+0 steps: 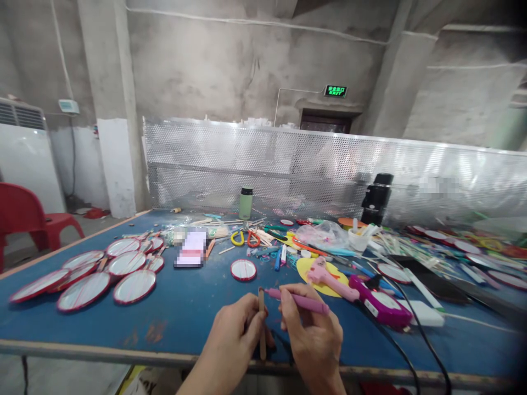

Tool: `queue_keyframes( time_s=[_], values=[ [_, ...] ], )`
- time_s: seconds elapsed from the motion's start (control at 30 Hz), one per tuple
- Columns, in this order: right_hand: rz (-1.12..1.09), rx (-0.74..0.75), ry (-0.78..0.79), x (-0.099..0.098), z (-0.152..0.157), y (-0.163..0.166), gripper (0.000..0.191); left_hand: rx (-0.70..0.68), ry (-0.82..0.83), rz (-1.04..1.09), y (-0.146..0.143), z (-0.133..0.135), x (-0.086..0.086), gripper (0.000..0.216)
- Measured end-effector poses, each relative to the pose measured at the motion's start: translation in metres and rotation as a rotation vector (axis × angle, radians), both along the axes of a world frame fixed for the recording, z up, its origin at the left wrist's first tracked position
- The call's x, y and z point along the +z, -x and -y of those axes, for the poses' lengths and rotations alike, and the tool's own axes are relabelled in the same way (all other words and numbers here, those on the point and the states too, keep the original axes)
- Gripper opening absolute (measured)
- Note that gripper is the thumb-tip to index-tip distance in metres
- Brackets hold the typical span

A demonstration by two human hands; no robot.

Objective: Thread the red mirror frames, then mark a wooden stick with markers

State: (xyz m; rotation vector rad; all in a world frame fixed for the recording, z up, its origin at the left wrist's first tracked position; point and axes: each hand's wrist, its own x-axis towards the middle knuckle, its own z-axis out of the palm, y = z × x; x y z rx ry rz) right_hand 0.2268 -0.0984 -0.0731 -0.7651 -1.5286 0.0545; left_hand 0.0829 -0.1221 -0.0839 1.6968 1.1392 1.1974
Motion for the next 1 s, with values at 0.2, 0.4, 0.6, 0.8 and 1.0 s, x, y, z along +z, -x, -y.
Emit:
queue_keyframes(
  time_s=[0.2,0.4,0.6,0.8,1.0],
  values=[
    [0.001,0.010,-0.001,-0.0016,-0.0011,-0.0004,0.013,0.010,-0.012,-0.027,0.0008,0.0009,0.0014,0.021],
    [-0.001,0.022,-0.003,-0.0018,-0.0020,0.0001,0.011,0.001,-0.014,-0.015,0.0006,0.0004,0.0003,0.021],
    [-0.005,0.047,0.014,-0.0024,-0.0015,0.0007,0.011,0.009,-0.013,-0.022,-0.0001,0.0010,0.0028,0.021],
    [-0.007,0.010,-0.015,0.0000,0.0000,0.0006,0.012,0.003,-0.023,-0.022,-0.0006,0.0014,0.0033,0.020],
    [0.003,0.018,0.006,0.0006,0.0004,-0.0003,0.013,0.012,-0.016,-0.027,0.0003,0.0011,0.0036,0.020]
  ],
)
